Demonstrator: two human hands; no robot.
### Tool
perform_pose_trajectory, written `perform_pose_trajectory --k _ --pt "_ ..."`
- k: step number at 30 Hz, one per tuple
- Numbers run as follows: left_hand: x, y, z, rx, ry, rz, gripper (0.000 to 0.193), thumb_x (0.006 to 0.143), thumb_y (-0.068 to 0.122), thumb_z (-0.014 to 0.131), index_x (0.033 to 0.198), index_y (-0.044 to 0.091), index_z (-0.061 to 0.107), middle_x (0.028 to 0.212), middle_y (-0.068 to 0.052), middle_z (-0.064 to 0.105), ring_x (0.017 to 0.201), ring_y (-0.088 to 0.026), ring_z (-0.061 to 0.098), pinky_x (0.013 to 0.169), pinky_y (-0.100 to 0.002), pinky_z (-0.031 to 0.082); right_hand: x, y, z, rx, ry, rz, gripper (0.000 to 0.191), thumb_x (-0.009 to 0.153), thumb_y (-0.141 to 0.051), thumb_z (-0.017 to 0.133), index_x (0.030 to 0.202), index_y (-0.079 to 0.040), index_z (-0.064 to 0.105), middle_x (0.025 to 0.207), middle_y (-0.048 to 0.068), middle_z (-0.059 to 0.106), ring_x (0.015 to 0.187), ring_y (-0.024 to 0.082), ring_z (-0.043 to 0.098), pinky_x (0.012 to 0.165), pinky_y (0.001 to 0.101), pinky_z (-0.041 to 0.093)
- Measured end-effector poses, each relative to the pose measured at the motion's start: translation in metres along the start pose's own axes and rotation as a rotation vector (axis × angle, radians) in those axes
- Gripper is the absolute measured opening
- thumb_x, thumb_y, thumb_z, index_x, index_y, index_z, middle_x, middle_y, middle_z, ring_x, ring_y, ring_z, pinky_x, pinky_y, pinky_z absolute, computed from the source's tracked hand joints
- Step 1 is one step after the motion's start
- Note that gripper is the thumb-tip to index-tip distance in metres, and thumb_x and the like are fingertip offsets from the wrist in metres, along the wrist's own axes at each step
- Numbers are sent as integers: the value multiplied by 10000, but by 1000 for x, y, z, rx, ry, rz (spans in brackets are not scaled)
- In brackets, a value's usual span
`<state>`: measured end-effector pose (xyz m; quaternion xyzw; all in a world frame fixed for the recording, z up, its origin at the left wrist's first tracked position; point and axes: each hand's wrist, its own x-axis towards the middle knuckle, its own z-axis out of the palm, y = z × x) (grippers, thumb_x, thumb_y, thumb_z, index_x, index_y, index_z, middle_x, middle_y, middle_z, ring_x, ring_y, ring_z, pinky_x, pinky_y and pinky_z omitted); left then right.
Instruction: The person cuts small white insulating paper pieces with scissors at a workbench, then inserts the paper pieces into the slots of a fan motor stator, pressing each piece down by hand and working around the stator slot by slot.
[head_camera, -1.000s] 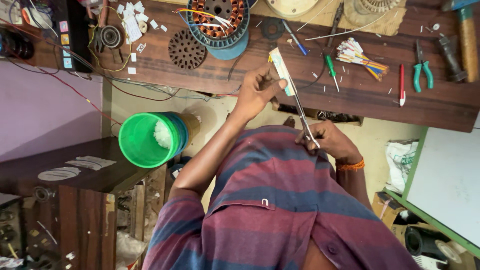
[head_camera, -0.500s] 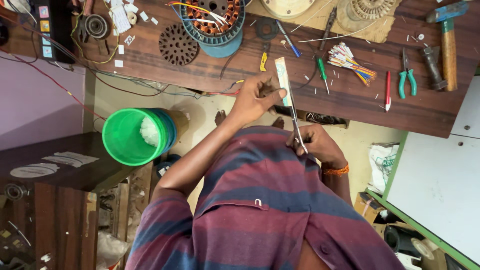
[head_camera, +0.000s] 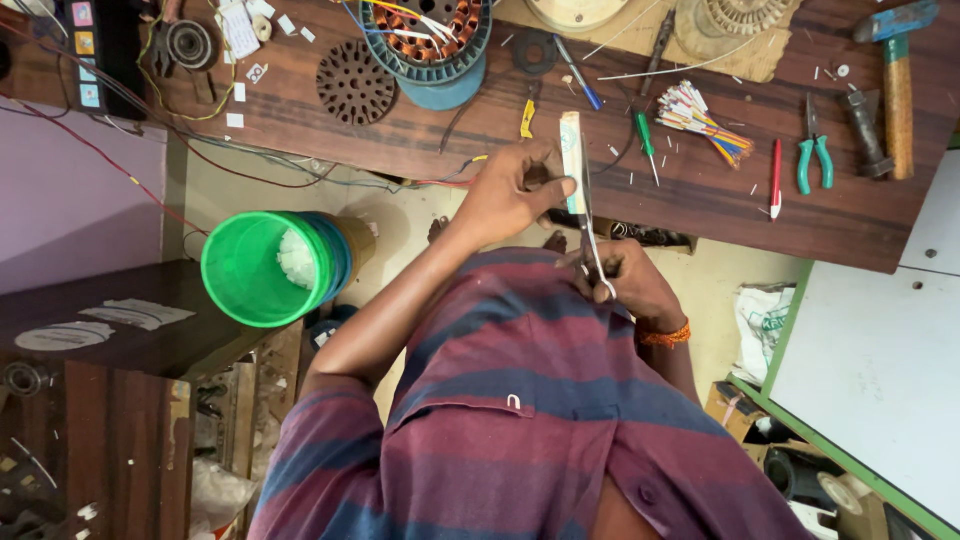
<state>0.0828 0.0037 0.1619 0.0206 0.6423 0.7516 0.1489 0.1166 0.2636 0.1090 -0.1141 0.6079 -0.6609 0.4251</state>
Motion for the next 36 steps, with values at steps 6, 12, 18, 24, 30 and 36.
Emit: perform_pose_trajectory --k 6,12,18,24,30,36 --pt "-15 24 10 13 -7 13 178 987 81 690 894 -2 564 727 -15 606 602 -49 611 504 -248 530 -1 -24 15 -83 26 -60 969 497 -737 821 1125 -1 756 688 -41 559 627 47 503 567 224 366" --pt "-21 35 9 57 -3 37 177 978 78 692 883 0 565 714 -3 617 600 -47 625 507 -250 525 -3 -23 19 25 29 -18 881 468 -681 884 986 15 733 725 -24 591 640 67 514 563 244 393" --pt "-20 28 7 7 -9 38 184 992 80 685 883 5 558 728 7 600 615 -43 613 513 -245 543 -2 -4 13 48 46 26 737 505 -546 946 925 21 735 710 -3 616 636 78 536 577 238 413" --pt "-17 22 11 -61 -16 25 180 1003 91 674 909 18 538 763 12 584 642 -39 615 523 -244 571 -4 -3 16 52 56 4 699 603 -557 929 935 27 736 710 6 627 623 85 534 578 247 417" --pt "-24 16 20 -113 -58 80 176 1018 85 672 927 18 537 762 6 601 662 -50 637 557 -238 535 -2 -20 27 74 15 -210 886 665 -786 800 995 32 722 692 -18 569 630 85 515 599 251 396" --pt "-31 4 26 -113 7 70 143 1016 68 673 963 2 558 764 -14 634 669 -50 622 582 -227 513 1 -27 34 89 -8 -226 913 686 -846 761 979 16 699 708 -18 540 638 90 489 668 247 400"
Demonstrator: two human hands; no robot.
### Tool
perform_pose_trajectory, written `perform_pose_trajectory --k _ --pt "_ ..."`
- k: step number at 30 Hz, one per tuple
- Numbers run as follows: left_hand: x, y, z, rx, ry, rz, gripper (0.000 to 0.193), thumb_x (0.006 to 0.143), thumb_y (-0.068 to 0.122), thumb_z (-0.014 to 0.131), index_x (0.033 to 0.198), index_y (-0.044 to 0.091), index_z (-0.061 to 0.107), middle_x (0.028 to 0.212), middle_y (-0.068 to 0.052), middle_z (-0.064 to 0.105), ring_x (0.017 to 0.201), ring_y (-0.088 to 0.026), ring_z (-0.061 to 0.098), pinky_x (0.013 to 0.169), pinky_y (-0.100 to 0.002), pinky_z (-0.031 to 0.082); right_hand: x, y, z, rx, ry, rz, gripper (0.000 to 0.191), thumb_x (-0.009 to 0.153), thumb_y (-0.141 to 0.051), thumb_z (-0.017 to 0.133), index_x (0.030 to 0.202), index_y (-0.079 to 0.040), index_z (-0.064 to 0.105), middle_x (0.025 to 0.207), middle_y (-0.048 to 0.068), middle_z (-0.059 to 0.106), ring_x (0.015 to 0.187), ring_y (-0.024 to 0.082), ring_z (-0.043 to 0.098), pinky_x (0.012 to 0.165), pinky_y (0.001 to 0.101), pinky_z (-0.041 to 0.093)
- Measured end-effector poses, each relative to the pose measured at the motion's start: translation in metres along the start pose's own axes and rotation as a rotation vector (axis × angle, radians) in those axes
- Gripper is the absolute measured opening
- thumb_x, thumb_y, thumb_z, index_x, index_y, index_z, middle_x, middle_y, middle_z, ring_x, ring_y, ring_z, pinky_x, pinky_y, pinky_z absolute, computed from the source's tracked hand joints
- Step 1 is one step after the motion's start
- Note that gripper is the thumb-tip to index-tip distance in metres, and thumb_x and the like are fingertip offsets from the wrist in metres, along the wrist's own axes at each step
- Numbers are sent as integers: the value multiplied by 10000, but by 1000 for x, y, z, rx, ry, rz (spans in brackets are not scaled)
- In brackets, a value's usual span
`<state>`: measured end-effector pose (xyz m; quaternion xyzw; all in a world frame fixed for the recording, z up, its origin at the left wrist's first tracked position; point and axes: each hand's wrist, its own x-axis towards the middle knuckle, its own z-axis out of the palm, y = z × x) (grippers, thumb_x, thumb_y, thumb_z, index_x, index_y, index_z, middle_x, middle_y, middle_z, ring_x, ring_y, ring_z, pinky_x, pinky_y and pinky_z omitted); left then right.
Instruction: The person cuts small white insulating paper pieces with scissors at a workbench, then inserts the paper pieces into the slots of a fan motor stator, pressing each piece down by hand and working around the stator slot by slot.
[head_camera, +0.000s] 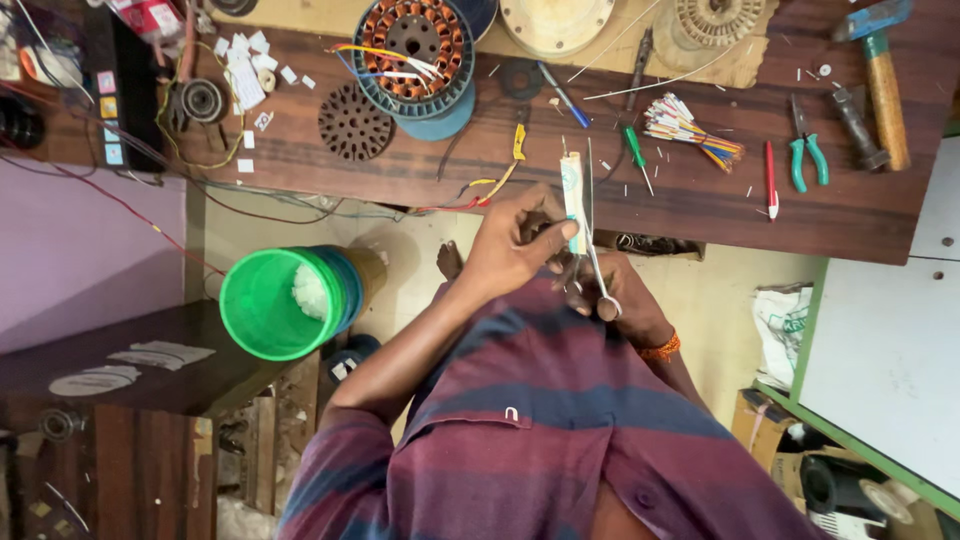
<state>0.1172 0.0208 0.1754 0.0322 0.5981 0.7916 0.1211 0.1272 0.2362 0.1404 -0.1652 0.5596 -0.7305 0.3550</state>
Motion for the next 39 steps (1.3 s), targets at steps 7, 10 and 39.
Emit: perform_pose_trajectory --k 7,10,39 --pt "6 -13 2 -56 22 47 130 1012 60 666 970 -7 562 872 -27 654 776 -64 675 687 -233 594 4 15 -4 34 4 12 889 609 -841 795 891 -11 647 672 -10 536 605 89 482 556 247 365" --pt "4 -15 1 -51 6 53 135 1018 59 674 979 -9 564 879 -28 650 799 -58 661 695 -232 584 3 25 -8 -12 3 -4 904 590 -865 782 859 -15 634 680 -13 540 617 82 494 559 247 369" --pt "21 2 -30 -124 326 47 110 1007 115 690 1028 14 651 856 -55 685 743 -101 668 573 -247 551 3 7 -27 -214 22 229 607 637 -233 926 1161 -8 719 754 -28 650 685 43 586 612 220 460"
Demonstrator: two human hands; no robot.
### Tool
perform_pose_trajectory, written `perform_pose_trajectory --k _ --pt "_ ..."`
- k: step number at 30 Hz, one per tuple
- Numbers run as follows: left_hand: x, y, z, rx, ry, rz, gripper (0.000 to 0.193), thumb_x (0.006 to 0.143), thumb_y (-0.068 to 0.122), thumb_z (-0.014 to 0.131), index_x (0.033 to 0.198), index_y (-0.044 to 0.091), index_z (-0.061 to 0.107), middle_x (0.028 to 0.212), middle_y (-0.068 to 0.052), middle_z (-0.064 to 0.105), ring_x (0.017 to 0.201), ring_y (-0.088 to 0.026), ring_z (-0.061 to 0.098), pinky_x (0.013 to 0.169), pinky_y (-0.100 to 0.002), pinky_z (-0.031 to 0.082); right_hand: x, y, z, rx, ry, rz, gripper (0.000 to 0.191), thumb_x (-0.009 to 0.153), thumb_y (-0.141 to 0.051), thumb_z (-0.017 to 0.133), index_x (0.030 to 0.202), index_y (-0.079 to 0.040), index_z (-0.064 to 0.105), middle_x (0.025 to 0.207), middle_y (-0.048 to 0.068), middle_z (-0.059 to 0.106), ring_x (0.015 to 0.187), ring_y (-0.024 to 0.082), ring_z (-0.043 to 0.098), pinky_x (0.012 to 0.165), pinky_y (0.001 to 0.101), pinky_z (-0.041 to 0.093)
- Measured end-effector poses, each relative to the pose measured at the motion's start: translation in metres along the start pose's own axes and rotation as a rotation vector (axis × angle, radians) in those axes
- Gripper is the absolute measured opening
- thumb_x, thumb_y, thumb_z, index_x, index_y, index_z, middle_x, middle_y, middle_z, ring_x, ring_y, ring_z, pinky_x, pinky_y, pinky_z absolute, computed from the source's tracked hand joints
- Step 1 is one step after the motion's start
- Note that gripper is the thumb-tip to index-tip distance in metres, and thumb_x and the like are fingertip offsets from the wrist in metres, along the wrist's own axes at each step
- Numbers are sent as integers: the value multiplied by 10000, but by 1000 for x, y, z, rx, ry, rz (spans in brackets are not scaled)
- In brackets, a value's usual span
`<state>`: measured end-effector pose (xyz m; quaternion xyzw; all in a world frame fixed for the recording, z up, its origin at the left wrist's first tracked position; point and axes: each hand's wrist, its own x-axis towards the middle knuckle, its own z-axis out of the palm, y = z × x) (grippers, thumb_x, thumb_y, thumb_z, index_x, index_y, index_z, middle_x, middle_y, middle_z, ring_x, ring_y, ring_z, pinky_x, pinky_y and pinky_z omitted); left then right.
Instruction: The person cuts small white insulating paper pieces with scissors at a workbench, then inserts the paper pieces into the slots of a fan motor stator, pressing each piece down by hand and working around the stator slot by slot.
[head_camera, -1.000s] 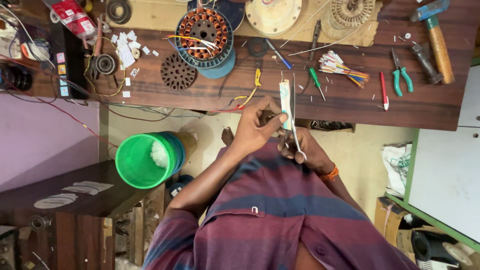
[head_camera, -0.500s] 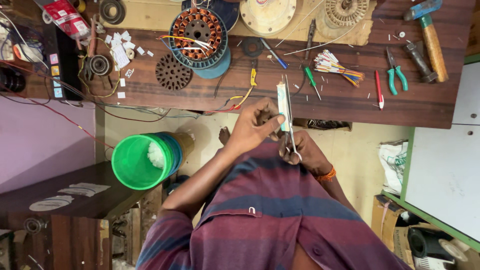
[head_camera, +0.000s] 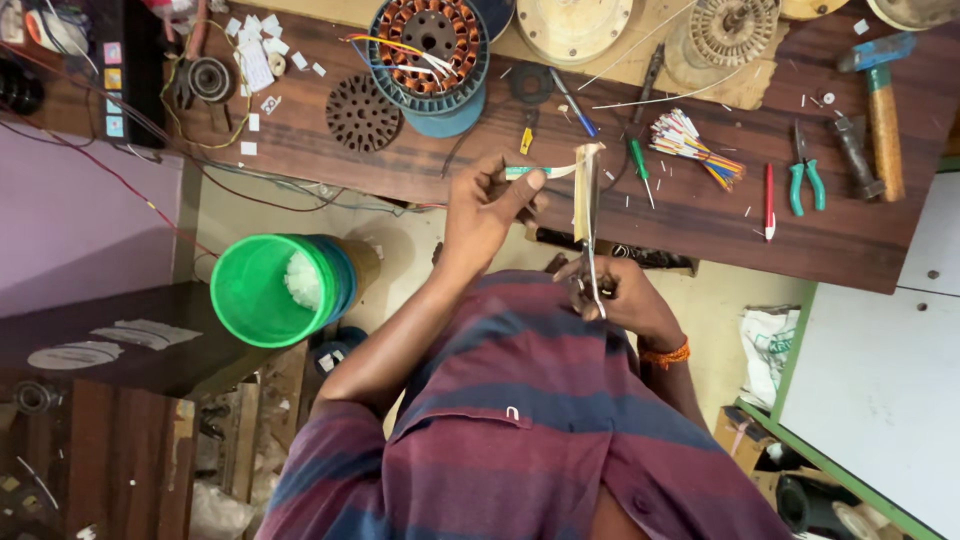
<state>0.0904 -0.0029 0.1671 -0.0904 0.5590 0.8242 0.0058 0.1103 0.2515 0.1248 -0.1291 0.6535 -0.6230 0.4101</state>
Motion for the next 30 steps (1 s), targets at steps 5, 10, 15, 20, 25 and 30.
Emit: perform_pose_trajectory --k 5,10,15,20,25,30 --pt "-2 -5 2 -11 54 43 121 1017 101 720 1011 -11 675 886 -86 696 785 -101 649 646 -263 523 4 -2 -1 -51 -56 -17 591 671 -267 930 1155 2 723 760 -32 655 691 36 590 628 217 477" --pt "2 -13 5 -252 88 82 100 943 123 680 967 26 666 1149 31 720 874 -69 674 825 -283 583 10 -5 7 -24 -131 -44 638 638 -270 941 1169 11 726 755 -38 609 684 33 524 607 217 429" --pt "4 -29 4 -329 141 80 105 989 67 740 976 -3 663 861 -1 618 786 -66 601 749 -306 611 11 -6 8 51 -94 48 616 593 -163 931 1144 30 733 709 -25 601 631 40 513 564 214 402" --pt "5 -36 12 -375 189 115 216 983 46 783 894 58 587 820 50 534 726 -39 533 687 -295 605 13 -8 7 25 -67 -51 519 603 -10 872 1099 49 730 735 -21 616 664 34 548 602 200 446" --pt "0 -25 19 -281 236 113 113 937 100 757 924 20 678 787 21 601 693 -46 570 628 -259 579 17 -8 7 -64 -7 55 428 631 35 787 1057 46 751 706 -11 659 626 43 590 562 203 478" --pt "-1 -19 23 -294 238 158 170 959 98 786 892 37 643 796 27 604 660 -40 555 590 -260 564 17 0 6 13 21 69 327 667 31 748 994 42 758 687 -3 642 581 52 577 516 207 448"
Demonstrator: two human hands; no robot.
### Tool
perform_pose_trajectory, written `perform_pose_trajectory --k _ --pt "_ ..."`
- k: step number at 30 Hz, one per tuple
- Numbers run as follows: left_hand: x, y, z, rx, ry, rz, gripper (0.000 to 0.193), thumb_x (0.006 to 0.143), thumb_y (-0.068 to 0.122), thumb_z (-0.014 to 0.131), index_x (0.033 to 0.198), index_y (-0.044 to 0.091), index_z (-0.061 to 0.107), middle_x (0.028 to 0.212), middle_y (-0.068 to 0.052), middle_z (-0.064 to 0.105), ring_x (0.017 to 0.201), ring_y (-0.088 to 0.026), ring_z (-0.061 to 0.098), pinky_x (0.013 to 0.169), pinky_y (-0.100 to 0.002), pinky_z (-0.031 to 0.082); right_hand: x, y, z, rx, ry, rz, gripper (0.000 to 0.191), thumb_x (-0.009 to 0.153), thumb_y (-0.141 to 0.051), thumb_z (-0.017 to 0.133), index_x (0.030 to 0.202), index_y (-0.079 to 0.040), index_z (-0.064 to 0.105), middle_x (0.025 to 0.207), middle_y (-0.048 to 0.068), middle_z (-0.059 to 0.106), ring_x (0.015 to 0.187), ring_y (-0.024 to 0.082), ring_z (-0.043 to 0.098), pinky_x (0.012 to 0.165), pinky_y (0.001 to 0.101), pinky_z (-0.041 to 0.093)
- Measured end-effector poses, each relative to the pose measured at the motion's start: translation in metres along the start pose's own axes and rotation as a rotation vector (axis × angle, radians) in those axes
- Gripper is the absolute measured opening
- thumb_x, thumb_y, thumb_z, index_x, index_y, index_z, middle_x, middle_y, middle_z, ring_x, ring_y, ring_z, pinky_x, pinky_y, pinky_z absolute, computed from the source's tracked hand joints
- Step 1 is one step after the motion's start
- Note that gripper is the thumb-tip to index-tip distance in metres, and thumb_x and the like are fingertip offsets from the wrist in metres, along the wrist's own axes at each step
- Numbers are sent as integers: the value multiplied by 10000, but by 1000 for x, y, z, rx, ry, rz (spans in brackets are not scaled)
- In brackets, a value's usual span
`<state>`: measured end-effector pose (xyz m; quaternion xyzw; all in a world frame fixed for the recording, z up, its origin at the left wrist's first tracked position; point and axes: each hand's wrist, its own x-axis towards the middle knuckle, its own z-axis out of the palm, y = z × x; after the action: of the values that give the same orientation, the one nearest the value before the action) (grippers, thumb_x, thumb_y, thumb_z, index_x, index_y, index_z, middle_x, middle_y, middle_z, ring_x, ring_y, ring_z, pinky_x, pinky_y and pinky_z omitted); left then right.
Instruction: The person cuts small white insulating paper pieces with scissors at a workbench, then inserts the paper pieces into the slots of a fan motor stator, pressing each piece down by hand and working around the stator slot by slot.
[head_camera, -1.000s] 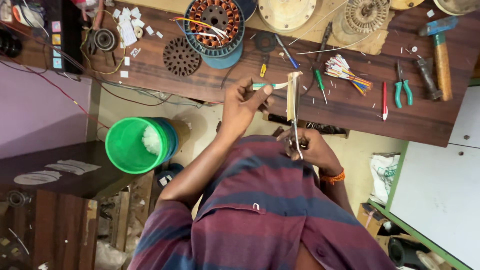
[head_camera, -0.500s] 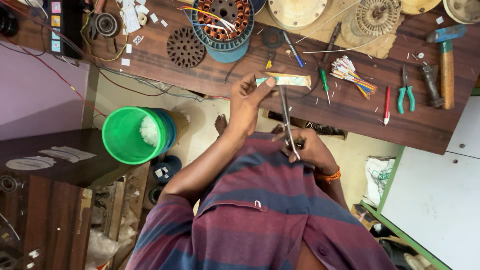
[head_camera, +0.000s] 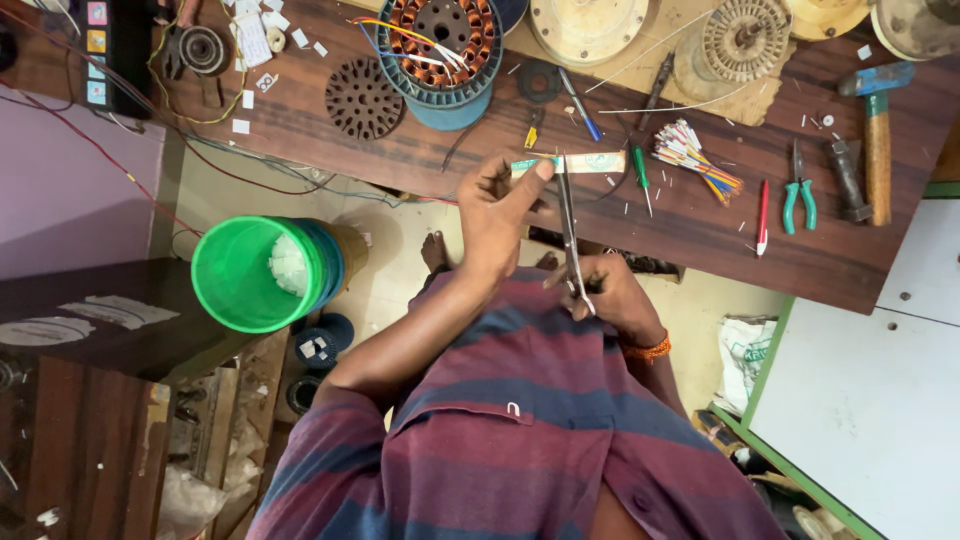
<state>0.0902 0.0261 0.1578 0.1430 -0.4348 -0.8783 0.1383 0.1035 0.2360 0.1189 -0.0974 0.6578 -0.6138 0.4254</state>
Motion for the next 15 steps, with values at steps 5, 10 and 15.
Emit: perform_pose_trajectory --k 5,10,15 --pt "1 -1 -1 24 6 -73 140 943 108 783 904 31 673 743 30 609 605 -23 538 516 -249 537 6 12 -3 143 -74 -173 290 677 -4 808 949 38 718 705 4 609 603 56 551 538 219 439" --pt "5 -2 1 39 61 -61 134 926 94 777 893 34 662 756 17 638 588 -49 594 497 -254 542 11 15 -4 69 -21 -39 238 687 -6 730 920 35 745 666 9 619 554 61 530 495 223 402" --pt "6 -2 6 46 92 -61 131 938 84 768 882 18 670 809 -45 716 612 -84 642 516 -267 553 16 9 1 16 -18 -92 189 732 18 697 916 21 740 723 -12 637 604 41 539 541 208 426"
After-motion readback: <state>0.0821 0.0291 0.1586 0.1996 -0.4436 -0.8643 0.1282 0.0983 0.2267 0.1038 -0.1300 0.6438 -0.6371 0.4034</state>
